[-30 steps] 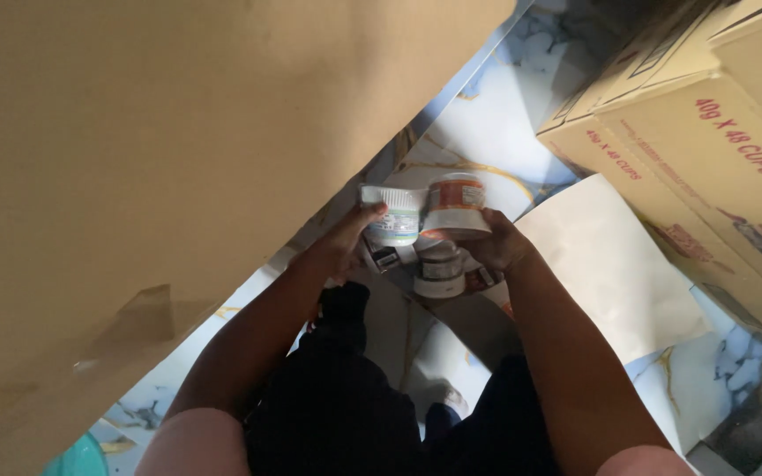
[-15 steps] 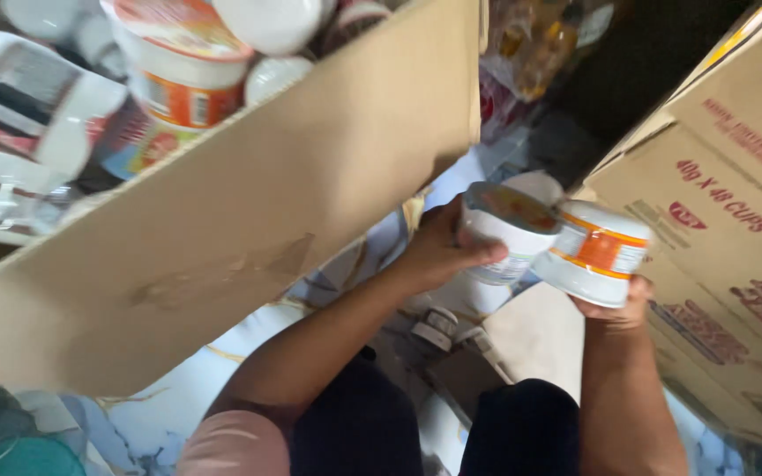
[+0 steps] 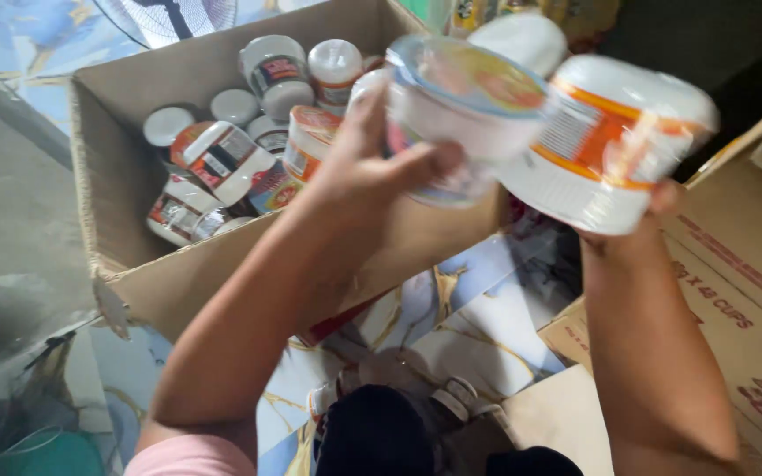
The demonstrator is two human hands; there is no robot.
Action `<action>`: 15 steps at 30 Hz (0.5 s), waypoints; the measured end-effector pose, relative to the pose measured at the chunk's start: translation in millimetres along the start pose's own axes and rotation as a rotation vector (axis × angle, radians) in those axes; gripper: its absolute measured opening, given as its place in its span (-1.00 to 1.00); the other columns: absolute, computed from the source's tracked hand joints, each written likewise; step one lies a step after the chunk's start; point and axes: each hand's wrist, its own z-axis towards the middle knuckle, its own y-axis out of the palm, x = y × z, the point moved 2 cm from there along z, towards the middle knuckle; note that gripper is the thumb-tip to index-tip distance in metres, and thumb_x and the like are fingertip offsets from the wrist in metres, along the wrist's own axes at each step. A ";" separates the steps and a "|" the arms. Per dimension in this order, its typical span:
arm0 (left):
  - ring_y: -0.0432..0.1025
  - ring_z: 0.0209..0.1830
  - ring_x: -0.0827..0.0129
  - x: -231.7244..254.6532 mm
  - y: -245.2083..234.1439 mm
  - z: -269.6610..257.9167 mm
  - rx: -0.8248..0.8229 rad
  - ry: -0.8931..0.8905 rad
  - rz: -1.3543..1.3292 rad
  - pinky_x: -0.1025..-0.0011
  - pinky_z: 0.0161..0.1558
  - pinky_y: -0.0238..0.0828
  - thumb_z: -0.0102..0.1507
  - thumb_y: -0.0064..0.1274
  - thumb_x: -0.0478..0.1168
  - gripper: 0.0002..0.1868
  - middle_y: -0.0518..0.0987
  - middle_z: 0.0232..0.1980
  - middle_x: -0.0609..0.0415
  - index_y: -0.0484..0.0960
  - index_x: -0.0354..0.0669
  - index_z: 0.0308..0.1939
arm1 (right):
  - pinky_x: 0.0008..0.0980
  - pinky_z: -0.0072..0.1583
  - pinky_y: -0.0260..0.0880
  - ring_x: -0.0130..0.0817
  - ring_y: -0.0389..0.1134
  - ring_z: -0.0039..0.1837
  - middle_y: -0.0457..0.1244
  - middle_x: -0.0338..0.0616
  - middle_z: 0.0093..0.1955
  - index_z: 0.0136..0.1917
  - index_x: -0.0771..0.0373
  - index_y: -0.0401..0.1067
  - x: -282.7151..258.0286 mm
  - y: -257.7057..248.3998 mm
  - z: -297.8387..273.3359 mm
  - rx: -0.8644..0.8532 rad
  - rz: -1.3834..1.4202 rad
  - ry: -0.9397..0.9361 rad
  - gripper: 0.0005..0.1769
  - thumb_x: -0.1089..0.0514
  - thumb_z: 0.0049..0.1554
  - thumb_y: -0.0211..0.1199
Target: The person organizes instant cup noodles by transferring them from a disorganized box and the floor into a larger cardboard box. They pick up the cups, arrange them neatly in rows, and finally cover the filled box with a piece of cardboard.
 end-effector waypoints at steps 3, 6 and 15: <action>0.45 0.35 0.25 10.6 -58.3 -13.7 0.080 -0.046 -0.117 0.29 0.43 0.43 0.28 0.33 0.13 -0.08 0.54 0.35 -0.12 0.26 -0.36 0.50 | -0.21 -0.06 0.09 -0.14 0.20 -0.02 0.22 0.24 0.30 0.56 0.50 0.19 23.6 17.8 60.2 -0.092 0.069 0.081 0.11 -0.31 0.07 0.48; 0.43 0.35 0.28 15.5 -107.1 -25.1 0.223 -0.070 -0.077 0.31 0.39 0.39 0.25 0.32 0.15 -0.05 0.49 0.37 -0.05 0.20 -0.28 0.50 | -0.28 -0.23 0.07 -0.16 0.20 -0.17 0.24 0.29 0.22 0.55 0.57 0.18 81.7 -49.7 114.1 -0.187 0.130 0.165 0.10 -0.32 0.13 0.45; 0.54 0.30 0.17 -22.9 -167.7 -28.6 0.532 -0.151 0.461 0.26 0.30 0.50 0.27 0.33 0.15 -0.07 0.60 0.29 -0.15 0.25 -0.31 0.49 | -0.13 0.58 0.13 -0.05 0.15 0.60 0.19 -0.04 0.51 0.62 0.23 0.00 93.0 107.4 168.5 -0.199 -0.824 -0.054 0.19 -0.25 -0.03 0.52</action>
